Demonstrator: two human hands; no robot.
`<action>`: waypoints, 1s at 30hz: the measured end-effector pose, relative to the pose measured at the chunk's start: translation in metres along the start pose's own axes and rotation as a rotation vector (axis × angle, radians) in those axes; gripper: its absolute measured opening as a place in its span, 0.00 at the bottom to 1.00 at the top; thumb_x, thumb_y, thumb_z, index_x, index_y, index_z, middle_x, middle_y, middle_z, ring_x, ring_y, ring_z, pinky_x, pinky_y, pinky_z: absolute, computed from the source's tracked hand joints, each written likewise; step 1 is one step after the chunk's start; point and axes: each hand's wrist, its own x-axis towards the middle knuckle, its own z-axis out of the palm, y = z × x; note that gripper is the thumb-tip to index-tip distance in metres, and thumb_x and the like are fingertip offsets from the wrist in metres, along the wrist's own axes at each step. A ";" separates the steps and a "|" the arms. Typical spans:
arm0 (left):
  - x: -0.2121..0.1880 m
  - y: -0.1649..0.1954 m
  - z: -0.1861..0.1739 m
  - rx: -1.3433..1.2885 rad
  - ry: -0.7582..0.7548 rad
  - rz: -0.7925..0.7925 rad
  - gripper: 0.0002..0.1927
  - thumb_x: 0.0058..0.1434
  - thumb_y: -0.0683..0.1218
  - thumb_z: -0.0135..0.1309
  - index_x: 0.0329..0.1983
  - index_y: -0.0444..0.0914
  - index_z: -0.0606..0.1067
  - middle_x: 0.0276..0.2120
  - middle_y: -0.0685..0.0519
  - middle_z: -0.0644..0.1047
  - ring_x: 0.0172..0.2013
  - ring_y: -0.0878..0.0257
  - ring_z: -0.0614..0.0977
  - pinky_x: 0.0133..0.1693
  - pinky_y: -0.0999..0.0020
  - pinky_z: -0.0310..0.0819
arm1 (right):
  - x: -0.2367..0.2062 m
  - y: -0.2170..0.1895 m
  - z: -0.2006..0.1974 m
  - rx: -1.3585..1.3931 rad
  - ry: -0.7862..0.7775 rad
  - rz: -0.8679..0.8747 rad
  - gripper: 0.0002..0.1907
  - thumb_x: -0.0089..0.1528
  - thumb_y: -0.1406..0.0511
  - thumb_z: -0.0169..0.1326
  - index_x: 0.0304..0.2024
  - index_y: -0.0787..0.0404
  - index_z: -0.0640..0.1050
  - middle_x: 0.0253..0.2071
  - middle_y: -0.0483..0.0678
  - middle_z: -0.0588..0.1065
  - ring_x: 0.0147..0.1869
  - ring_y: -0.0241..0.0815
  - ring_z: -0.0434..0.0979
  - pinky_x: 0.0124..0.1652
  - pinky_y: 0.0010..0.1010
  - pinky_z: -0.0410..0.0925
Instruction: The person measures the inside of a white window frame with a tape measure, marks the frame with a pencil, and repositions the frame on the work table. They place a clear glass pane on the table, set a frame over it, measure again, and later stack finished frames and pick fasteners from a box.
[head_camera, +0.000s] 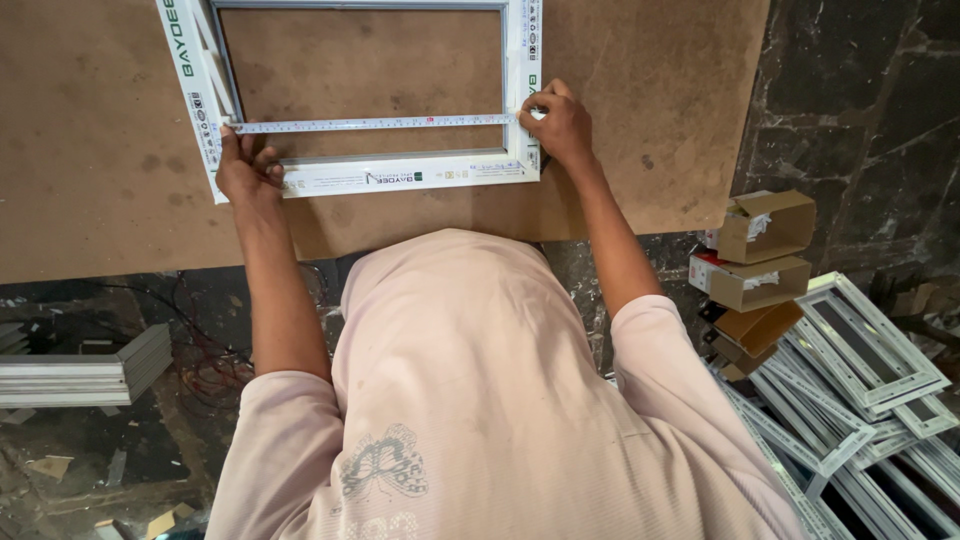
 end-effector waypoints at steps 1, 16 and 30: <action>0.000 0.000 0.000 0.005 0.006 -0.004 0.21 0.68 0.61 0.53 0.45 0.40 0.82 0.40 0.56 0.88 0.22 0.69 0.80 0.21 0.74 0.67 | 0.000 0.000 0.000 -0.001 -0.002 0.007 0.09 0.57 0.57 0.66 0.34 0.53 0.85 0.38 0.44 0.73 0.41 0.44 0.78 0.40 0.39 0.70; -0.008 0.006 0.002 0.017 -0.021 -0.012 0.21 0.69 0.61 0.52 0.45 0.41 0.83 0.39 0.54 0.88 0.22 0.69 0.79 0.21 0.74 0.66 | -0.006 -0.006 0.000 0.002 0.061 -0.016 0.08 0.56 0.58 0.66 0.33 0.53 0.84 0.38 0.44 0.74 0.40 0.46 0.78 0.38 0.40 0.70; -0.008 0.055 -0.025 -0.062 -0.026 0.034 0.19 0.68 0.59 0.54 0.45 0.39 0.80 0.36 0.51 0.86 0.23 0.64 0.81 0.19 0.72 0.66 | -0.005 -0.052 0.018 -0.014 0.038 -0.048 0.07 0.57 0.59 0.66 0.34 0.52 0.85 0.41 0.46 0.76 0.44 0.48 0.79 0.40 0.40 0.71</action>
